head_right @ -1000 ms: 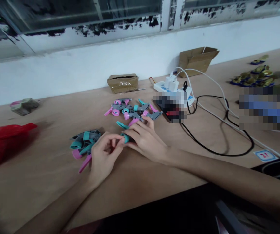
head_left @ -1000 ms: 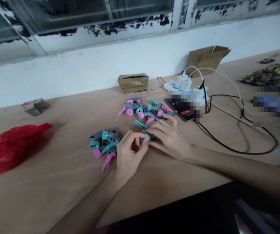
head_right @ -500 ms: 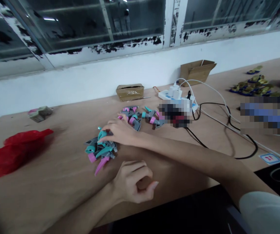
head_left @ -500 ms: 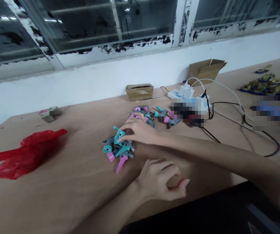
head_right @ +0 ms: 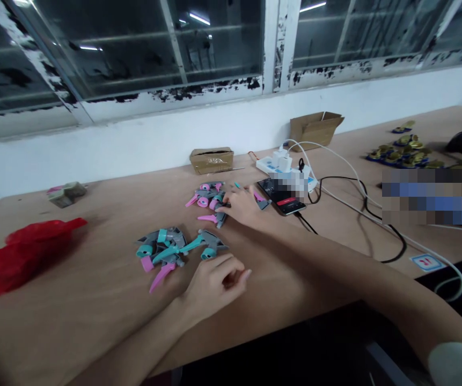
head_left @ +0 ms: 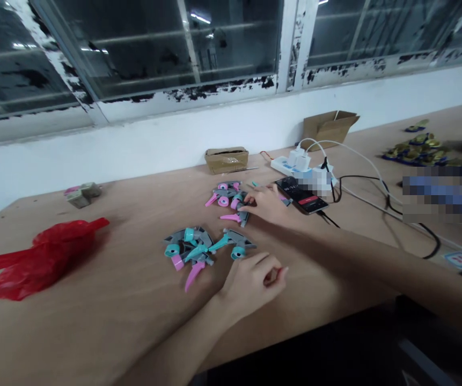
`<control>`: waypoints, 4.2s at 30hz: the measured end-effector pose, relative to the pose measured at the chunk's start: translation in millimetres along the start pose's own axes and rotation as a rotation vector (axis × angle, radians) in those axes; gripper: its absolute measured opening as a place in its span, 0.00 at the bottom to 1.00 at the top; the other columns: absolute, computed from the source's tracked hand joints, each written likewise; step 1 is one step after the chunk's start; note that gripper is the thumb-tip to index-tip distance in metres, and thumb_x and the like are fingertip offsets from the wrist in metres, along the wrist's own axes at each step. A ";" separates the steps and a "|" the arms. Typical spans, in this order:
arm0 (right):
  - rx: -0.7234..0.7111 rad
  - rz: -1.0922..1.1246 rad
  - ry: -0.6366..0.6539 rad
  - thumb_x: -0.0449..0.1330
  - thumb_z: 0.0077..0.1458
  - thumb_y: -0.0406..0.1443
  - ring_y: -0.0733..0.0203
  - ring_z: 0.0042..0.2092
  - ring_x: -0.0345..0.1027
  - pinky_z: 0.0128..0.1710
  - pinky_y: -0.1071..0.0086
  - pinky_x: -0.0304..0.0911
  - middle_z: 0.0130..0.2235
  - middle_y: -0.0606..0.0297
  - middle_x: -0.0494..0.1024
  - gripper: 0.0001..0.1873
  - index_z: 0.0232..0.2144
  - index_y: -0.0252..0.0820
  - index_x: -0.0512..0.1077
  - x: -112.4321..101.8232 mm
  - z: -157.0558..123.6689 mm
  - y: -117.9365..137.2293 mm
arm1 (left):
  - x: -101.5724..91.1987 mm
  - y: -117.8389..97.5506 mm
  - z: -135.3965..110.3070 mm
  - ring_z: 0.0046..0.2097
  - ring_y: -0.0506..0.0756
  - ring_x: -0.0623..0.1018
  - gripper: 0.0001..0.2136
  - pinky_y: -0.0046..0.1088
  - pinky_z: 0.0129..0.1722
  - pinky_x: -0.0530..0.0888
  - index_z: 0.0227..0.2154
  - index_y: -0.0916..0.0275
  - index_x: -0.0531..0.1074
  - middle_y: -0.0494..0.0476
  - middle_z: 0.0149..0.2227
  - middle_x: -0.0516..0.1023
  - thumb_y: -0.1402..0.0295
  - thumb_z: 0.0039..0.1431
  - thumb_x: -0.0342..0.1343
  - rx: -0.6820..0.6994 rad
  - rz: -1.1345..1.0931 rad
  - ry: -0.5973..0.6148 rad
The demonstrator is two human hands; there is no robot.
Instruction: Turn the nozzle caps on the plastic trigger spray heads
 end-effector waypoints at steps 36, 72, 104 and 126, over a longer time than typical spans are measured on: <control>-0.348 0.444 -0.123 0.61 0.47 0.45 0.56 0.47 0.62 0.46 0.56 0.55 0.44 0.60 0.70 0.16 0.38 0.46 0.72 -37.7 -91.2 0.9 | -23.4 24.6 13.4 0.41 0.53 0.74 0.09 0.30 0.37 0.74 0.41 0.60 0.68 0.56 0.41 0.72 0.71 0.57 0.52 -0.515 -0.326 -0.089; -0.386 0.476 -0.015 0.64 0.45 0.37 0.62 0.42 0.65 0.51 0.59 0.45 0.36 0.69 0.76 0.07 0.31 0.46 0.73 -26.5 -100.8 3.1 | -12.9 12.4 13.1 0.34 0.53 0.73 0.12 0.31 0.34 0.73 0.37 0.62 0.66 0.53 0.33 0.72 0.77 0.46 0.53 -0.319 0.147 0.065; -0.183 0.384 -0.172 0.66 0.41 0.39 0.62 0.36 0.65 0.42 0.62 0.46 0.29 0.69 0.75 0.09 0.28 0.43 0.74 -39.0 -110.9 13.4 | -21.1 -7.4 14.3 0.30 0.53 0.66 0.06 0.31 0.31 0.68 0.26 0.65 0.72 0.54 0.24 0.69 0.75 0.54 0.51 -0.184 0.427 -0.106; -0.199 0.547 -0.052 0.63 0.44 0.46 0.62 0.40 0.68 0.44 0.63 0.51 0.35 0.67 0.77 0.17 0.34 0.42 0.71 -35.0 -100.1 4.4 | -27.0 24.8 15.3 0.18 0.44 0.64 0.08 0.19 0.15 0.65 0.30 0.62 0.70 0.47 0.23 0.62 0.66 0.58 0.49 -0.796 -0.542 -0.058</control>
Point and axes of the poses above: each hand's wrist, its own z-axis towards the middle knuckle, its own x-axis out of the palm, y = z × x, the point moved 3 cm from there along z, towards the middle knuckle
